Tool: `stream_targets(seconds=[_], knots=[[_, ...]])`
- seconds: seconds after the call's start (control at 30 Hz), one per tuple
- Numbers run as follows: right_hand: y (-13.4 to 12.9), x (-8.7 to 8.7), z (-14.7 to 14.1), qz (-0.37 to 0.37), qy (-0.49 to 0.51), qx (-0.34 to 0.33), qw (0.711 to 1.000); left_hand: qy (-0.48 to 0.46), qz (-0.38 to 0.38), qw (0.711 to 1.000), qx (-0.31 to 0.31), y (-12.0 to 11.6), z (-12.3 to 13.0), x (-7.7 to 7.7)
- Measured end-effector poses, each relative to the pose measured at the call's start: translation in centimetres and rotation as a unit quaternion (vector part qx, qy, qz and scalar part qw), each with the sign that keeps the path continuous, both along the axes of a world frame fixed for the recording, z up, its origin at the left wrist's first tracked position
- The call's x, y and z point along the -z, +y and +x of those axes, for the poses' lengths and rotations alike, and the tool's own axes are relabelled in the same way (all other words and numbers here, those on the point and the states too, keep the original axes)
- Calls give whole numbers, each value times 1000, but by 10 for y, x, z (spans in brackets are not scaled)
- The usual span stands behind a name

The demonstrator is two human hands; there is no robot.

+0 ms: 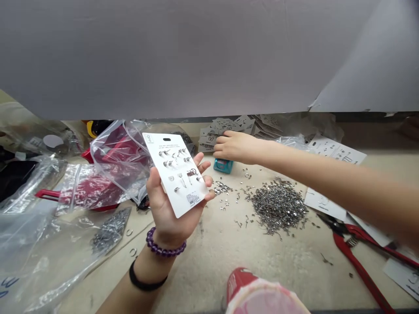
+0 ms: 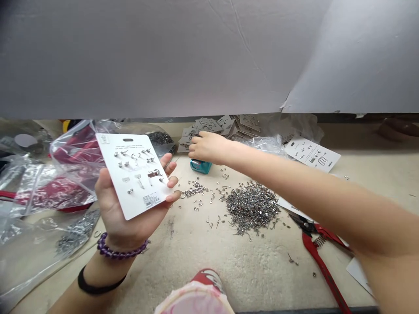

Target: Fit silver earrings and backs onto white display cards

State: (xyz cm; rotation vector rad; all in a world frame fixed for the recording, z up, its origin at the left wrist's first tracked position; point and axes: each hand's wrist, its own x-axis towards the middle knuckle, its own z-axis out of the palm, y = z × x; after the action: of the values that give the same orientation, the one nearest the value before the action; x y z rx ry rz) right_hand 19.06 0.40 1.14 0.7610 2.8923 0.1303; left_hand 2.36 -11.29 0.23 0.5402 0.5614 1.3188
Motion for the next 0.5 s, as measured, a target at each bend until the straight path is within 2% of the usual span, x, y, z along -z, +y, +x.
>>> stream_targets(seconds=[0.07, 0.1, 0.13, 0.17, 0.2, 0.27, 0.3, 0.33, 0.4, 0.5], knots=[[1, -4, 7, 1, 6, -62, 998, 0, -3, 1000, -4, 1, -1, 0], [2, -7, 9, 1, 16, -70, 997, -1, -5, 1000, -2, 1, -1, 0], [2, -10, 10, 5, 27, -50, 998, -3, -6, 1000, 2, 2, -2, 0], [1, -13, 9, 14, 35, 5, 999, -4, -6, 1000, 8, 2, -2, 1], [1, -14, 6, 23, 39, 88, 995, -6, -5, 1000, 16, 2, -3, 1], [0, -14, -2, 27, 31, 274, 961, -10, -4, 1000, 30, 2, -3, 1], [-1, -11, -7, 15, 21, 346, 938, -12, -3, 999, 35, 2, -3, 1], [-1, -8, -12, -3, 11, 392, 920, -13, -1, 999, 39, 1, -3, 1], [-2, -2, -19, -46, 4, 416, 908, -12, 4, 999, 45, 0, -3, 0], [-2, 3, -17, -108, 1, 383, 917, -7, 9, 999, 47, -1, -2, -2]])
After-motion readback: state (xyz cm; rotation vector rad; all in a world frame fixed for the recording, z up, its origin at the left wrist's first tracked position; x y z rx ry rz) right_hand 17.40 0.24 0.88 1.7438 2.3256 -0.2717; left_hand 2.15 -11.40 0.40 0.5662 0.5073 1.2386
